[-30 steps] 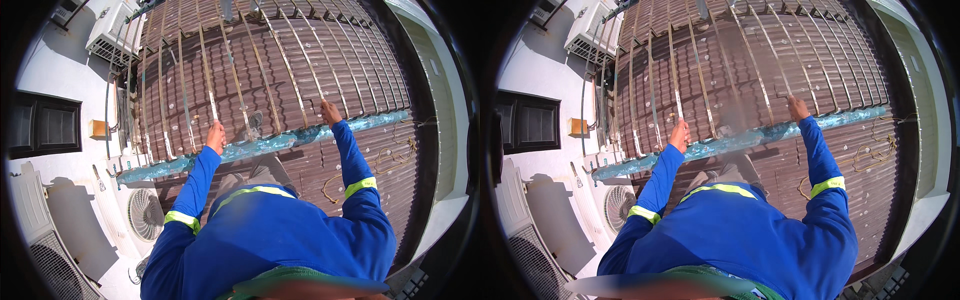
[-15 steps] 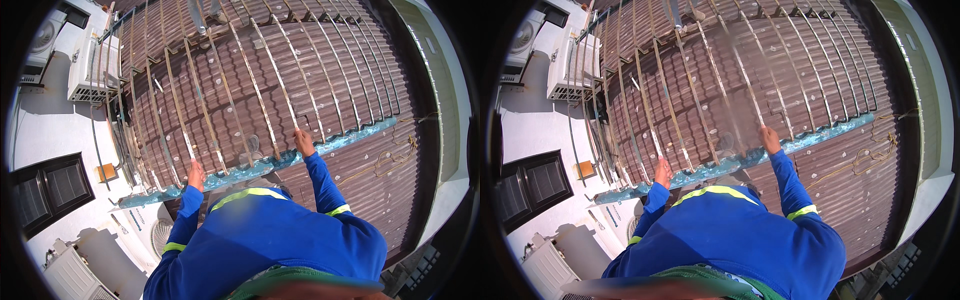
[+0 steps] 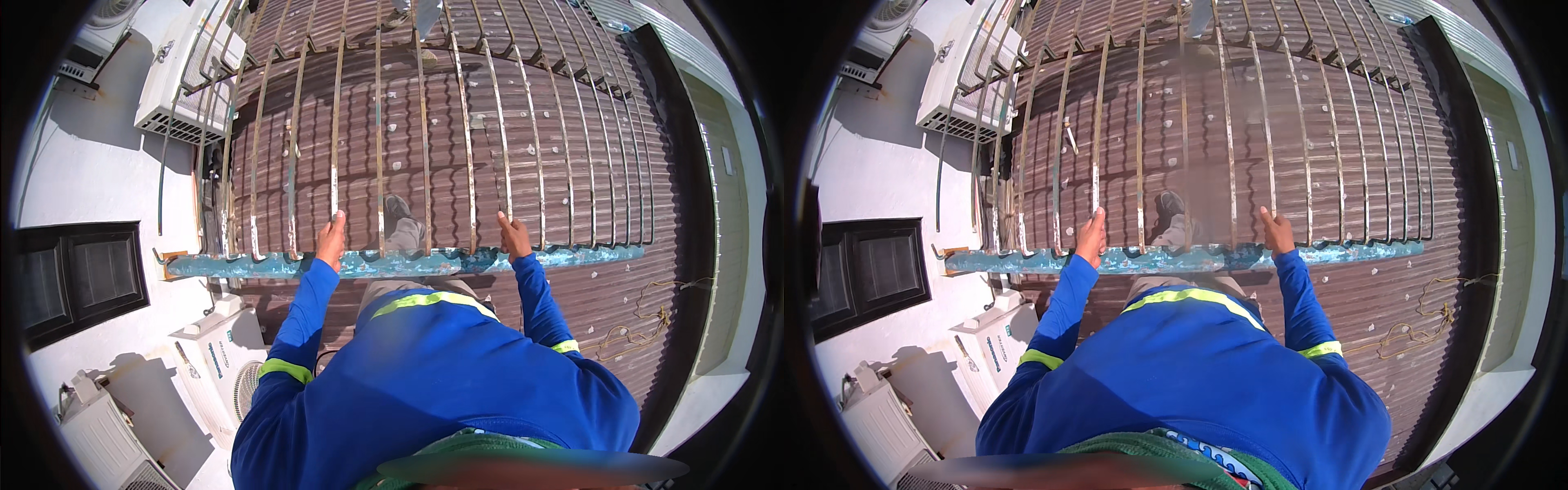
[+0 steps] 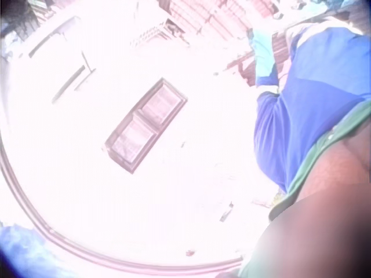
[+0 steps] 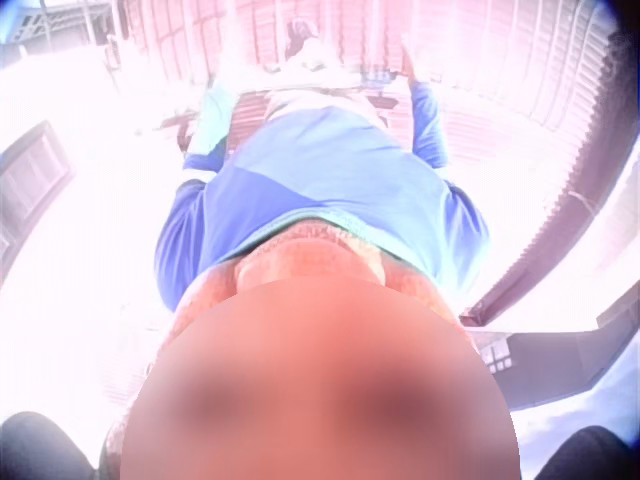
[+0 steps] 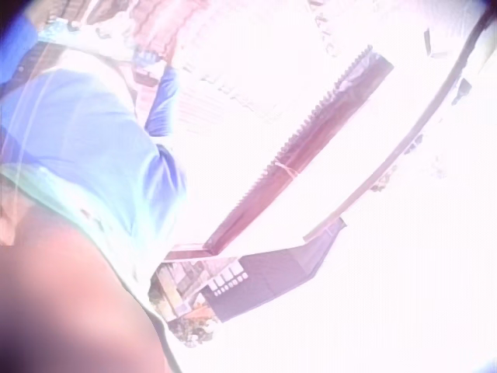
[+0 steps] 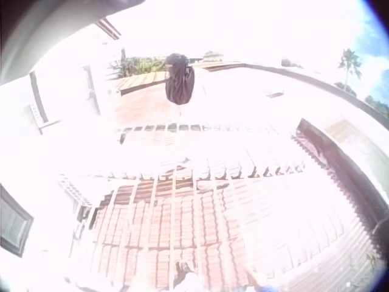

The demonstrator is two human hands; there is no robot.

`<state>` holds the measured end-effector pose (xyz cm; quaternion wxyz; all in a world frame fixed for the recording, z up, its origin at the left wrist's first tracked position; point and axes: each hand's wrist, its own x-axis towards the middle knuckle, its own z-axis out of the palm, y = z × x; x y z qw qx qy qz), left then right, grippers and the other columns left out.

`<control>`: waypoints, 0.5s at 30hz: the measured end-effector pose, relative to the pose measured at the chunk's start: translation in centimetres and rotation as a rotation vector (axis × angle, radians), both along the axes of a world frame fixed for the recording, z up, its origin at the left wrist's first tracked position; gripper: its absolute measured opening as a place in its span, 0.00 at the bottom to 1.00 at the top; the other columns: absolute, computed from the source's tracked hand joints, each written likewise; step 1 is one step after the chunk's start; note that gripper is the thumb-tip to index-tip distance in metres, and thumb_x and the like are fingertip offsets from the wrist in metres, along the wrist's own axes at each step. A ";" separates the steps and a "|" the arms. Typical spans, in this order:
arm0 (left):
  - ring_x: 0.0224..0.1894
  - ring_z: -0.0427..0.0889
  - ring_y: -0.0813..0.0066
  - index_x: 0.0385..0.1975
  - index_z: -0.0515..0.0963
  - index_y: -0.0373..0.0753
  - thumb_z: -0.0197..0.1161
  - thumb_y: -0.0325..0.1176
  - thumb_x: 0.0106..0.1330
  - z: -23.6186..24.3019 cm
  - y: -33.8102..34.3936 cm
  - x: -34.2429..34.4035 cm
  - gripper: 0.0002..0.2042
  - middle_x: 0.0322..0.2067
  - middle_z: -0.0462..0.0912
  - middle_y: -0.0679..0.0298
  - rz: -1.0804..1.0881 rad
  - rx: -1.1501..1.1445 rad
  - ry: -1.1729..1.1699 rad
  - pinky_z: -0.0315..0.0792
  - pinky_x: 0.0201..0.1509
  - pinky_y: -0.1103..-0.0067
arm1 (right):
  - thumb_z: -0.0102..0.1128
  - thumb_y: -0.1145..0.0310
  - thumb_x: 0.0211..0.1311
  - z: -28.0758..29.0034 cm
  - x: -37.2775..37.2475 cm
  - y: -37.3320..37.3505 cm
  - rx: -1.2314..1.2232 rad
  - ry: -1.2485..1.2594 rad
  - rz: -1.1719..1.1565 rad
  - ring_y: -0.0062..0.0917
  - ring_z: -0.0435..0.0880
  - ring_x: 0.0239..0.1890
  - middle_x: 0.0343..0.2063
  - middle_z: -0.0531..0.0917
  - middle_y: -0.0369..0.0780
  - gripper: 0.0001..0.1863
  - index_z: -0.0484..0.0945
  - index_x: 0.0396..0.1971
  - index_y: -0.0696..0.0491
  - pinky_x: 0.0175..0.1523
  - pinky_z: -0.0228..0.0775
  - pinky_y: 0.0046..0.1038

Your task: The person walks across a corrugated metal roof, picks up a metal mesh frame, and positions it on the roof surface. They adjust the frame and align it with existing roof elements while another worker assists nearby.

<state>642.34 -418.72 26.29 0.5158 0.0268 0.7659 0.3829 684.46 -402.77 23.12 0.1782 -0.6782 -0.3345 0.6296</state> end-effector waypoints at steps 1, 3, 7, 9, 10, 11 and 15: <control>0.14 0.56 0.86 0.28 0.68 0.45 0.62 0.65 0.68 -1.3 1.7 -1.0 0.27 0.17 0.60 0.77 -0.007 0.029 0.005 0.51 0.16 0.82 | 0.66 0.45 0.69 -0.6 -0.8 1.6 -0.006 -0.028 -0.016 0.14 0.59 0.12 0.14 0.62 0.27 0.24 0.70 0.26 0.48 0.15 0.51 0.22; 0.25 0.66 0.77 0.49 0.72 0.38 0.62 0.67 0.66 -3.3 4.4 -2.8 0.34 0.28 0.68 0.67 -0.051 -0.036 -0.028 0.60 0.26 0.76 | 0.67 0.45 0.68 -1.3 -2.3 4.6 0.000 -0.040 -0.030 0.13 0.59 0.12 0.14 0.62 0.27 0.24 0.70 0.26 0.48 0.15 0.50 0.22; 0.58 0.70 0.57 0.68 0.63 0.36 0.62 0.71 0.62 -4.7 10.6 -5.2 0.47 0.57 0.71 0.50 -0.090 -0.154 -0.030 0.69 0.55 0.63 | 0.68 0.44 0.67 -1.7 -4.8 11.1 0.001 -0.009 0.003 0.13 0.59 0.12 0.14 0.61 0.27 0.24 0.69 0.27 0.47 0.16 0.49 0.22; 0.48 0.65 0.64 0.57 0.64 0.39 0.62 0.69 0.64 -4.3 14.1 -6.0 0.39 0.48 0.67 0.57 -0.094 -0.092 -0.012 0.62 0.46 0.67 | 0.68 0.45 0.67 -1.7 -5.4 14.7 0.024 -0.040 -0.024 0.13 0.59 0.12 0.15 0.61 0.27 0.24 0.68 0.27 0.46 0.16 0.49 0.22; 0.44 0.62 0.68 0.52 0.64 0.41 0.62 0.68 0.64 -4.2 15.9 -6.4 0.35 0.44 0.65 0.61 -0.090 -0.049 0.013 0.59 0.41 0.69 | 0.69 0.45 0.66 -1.9 -5.8 16.6 0.031 0.005 -0.001 0.13 0.59 0.12 0.14 0.61 0.27 0.24 0.68 0.27 0.45 0.16 0.48 0.22; 0.30 0.59 0.77 0.40 0.66 0.44 0.63 0.66 0.66 -4.0 17.8 -6.8 0.28 0.31 0.63 0.69 -0.080 -0.037 0.043 0.54 0.29 0.75 | 0.69 0.45 0.66 -2.0 -6.1 18.4 0.056 -0.001 -0.009 0.13 0.58 0.12 0.14 0.61 0.26 0.24 0.67 0.27 0.45 0.16 0.47 0.22; 0.33 0.61 0.75 0.43 0.67 0.40 0.62 0.66 0.66 -4.8 24.5 -8.5 0.31 0.34 0.64 0.64 -0.127 0.053 0.083 0.55 0.34 0.76 | 0.69 0.46 0.66 -3.5 -8.0 24.7 0.037 -0.028 0.005 0.12 0.57 0.11 0.15 0.61 0.26 0.23 0.68 0.27 0.44 0.16 0.43 0.22</control>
